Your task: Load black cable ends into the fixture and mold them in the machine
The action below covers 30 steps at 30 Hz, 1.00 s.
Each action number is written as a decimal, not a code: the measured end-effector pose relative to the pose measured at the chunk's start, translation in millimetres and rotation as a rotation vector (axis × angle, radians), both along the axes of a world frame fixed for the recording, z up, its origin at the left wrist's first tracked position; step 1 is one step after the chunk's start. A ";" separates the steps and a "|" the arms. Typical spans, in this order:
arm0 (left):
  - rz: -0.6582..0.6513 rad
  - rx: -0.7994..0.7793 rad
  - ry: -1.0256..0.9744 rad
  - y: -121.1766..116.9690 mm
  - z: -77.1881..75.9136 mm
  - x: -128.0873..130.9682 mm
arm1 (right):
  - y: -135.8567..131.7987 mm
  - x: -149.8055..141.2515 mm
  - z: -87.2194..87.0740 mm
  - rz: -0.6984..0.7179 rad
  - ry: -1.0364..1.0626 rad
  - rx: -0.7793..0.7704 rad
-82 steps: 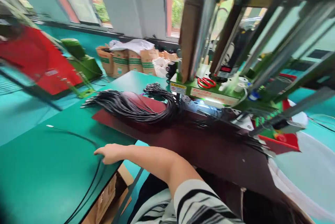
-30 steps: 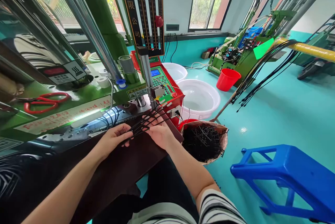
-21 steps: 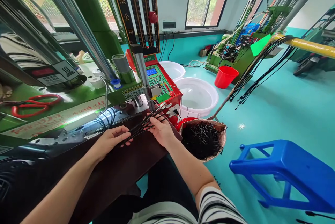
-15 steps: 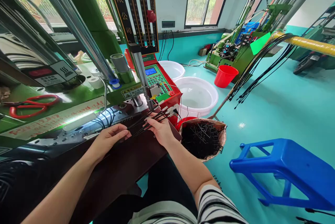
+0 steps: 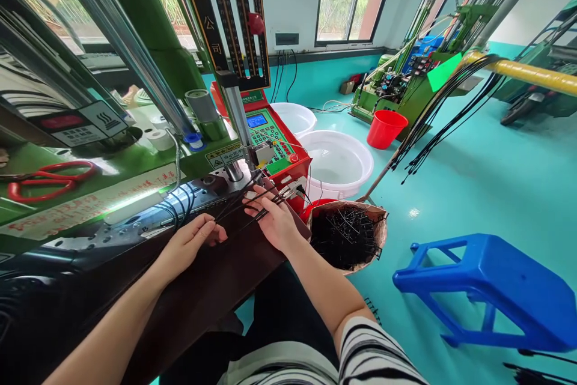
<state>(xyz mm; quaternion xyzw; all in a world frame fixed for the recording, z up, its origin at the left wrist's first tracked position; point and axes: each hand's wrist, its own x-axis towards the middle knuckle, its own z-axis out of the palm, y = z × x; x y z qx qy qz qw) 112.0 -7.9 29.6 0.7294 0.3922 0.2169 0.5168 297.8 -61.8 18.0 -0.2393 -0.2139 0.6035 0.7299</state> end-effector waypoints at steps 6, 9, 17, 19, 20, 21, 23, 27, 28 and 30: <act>-0.027 0.012 0.041 -4.7 -1.8 0.6 | -1.4 -0.3 2.4 -0.021 -0.038 -0.016; -0.043 0.009 0.046 -7.4 -1.6 0.7 | -1.5 0.0 3.7 -0.027 -0.064 -0.029; -0.050 0.063 0.063 -12.3 -1.8 -1.1 | -0.8 1.2 3.0 -0.044 -0.155 -0.064; -0.058 0.074 0.080 -12.6 -3.2 -0.6 | -1.4 1.7 3.1 -0.043 -0.175 -0.050; -0.059 0.072 0.088 -13.1 -4.3 0.1 | -1.9 2.0 3.1 -0.038 -0.182 -0.045; -0.059 0.063 0.094 -13.8 -5.6 0.9 | -2.5 2.4 3.3 -0.031 -0.187 -0.044; -0.079 0.026 0.111 -16.8 -7.5 2.2 | -3.8 3.7 4.2 -0.010 -0.192 -0.046; -0.264 -0.097 0.168 -28.2 -1.5 -3.1 | -6.8 5.1 7.7 0.082 -0.195 -0.039; -0.325 -0.151 0.187 -31.8 2.4 -6.7 | -8.0 3.8 8.2 0.126 -0.204 -0.032; -0.443 -0.315 0.219 -39.4 10.8 -14.4 | -12.0 -2.2 7.6 0.245 -0.227 -0.011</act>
